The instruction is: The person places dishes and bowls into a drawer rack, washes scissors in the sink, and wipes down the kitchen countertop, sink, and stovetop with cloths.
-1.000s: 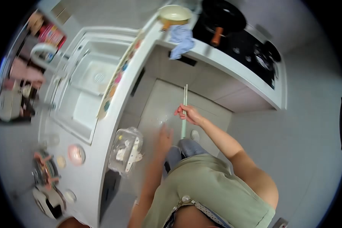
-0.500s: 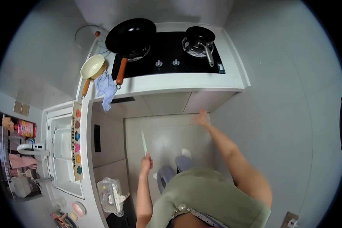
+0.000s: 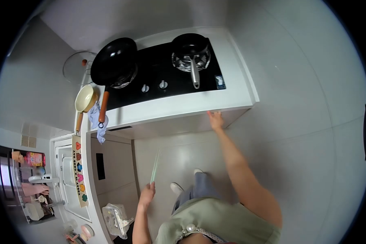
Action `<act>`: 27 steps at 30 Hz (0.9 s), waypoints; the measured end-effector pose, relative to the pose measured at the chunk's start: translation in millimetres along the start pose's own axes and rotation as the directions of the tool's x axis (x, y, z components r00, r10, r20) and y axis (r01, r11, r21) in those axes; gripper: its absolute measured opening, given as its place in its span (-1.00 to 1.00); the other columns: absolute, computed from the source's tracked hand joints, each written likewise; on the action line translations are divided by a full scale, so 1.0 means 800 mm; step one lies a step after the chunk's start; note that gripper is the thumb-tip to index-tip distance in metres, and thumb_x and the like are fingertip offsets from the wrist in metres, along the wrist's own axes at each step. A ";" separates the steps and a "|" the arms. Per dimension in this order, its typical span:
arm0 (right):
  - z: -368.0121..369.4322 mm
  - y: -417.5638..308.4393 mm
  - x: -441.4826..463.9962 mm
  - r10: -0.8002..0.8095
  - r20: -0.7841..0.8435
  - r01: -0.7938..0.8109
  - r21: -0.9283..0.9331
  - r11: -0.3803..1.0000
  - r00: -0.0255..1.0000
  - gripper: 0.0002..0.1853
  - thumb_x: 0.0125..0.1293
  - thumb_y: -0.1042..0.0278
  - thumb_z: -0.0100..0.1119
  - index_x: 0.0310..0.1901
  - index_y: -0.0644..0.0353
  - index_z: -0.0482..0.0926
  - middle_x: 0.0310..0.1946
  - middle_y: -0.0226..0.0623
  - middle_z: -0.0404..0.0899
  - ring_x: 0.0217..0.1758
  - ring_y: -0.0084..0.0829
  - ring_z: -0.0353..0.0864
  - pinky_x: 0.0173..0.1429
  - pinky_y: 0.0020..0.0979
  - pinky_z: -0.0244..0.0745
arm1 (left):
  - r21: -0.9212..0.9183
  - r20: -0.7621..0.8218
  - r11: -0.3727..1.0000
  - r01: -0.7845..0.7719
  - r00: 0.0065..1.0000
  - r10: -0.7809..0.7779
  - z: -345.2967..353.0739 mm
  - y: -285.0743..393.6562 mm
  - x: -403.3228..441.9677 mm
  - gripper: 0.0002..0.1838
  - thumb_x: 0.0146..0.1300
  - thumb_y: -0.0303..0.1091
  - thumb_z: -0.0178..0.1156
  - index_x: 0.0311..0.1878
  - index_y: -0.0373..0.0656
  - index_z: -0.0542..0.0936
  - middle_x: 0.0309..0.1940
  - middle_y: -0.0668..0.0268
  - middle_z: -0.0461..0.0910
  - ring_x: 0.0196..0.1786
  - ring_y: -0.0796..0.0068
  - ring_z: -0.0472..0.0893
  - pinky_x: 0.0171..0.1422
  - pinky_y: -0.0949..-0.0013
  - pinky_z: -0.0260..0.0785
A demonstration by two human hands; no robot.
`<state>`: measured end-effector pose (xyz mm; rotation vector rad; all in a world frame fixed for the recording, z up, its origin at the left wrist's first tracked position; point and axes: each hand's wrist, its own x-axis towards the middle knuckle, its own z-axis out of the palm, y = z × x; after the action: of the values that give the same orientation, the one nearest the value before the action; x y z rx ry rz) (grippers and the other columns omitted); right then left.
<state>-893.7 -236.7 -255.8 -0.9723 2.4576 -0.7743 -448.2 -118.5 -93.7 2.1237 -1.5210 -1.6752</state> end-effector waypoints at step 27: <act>-0.080 0.095 -0.304 -0.150 -0.010 0.137 0.474 0.870 0.989 -0.71 0.03 0.33 0.26 -0.18 0.13 0.49 -0.11 -0.19 0.34 0.02 -0.15 0.33 0.13 -0.28 0.22 | 0.709 0.366 0.491 -0.506 0.860 0.357 0.191 0.280 0.284 -0.64 0.19 -0.23 -0.08 -0.39 -0.36 0.57 -0.36 -0.13 0.56 -0.24 -0.05 0.57 -0.11 0.05 0.39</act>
<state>-798.5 5.5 -217.7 -0.9654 2.0322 -1.3261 -723.7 -314.6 -196.6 1.5335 -2.9787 -1.0858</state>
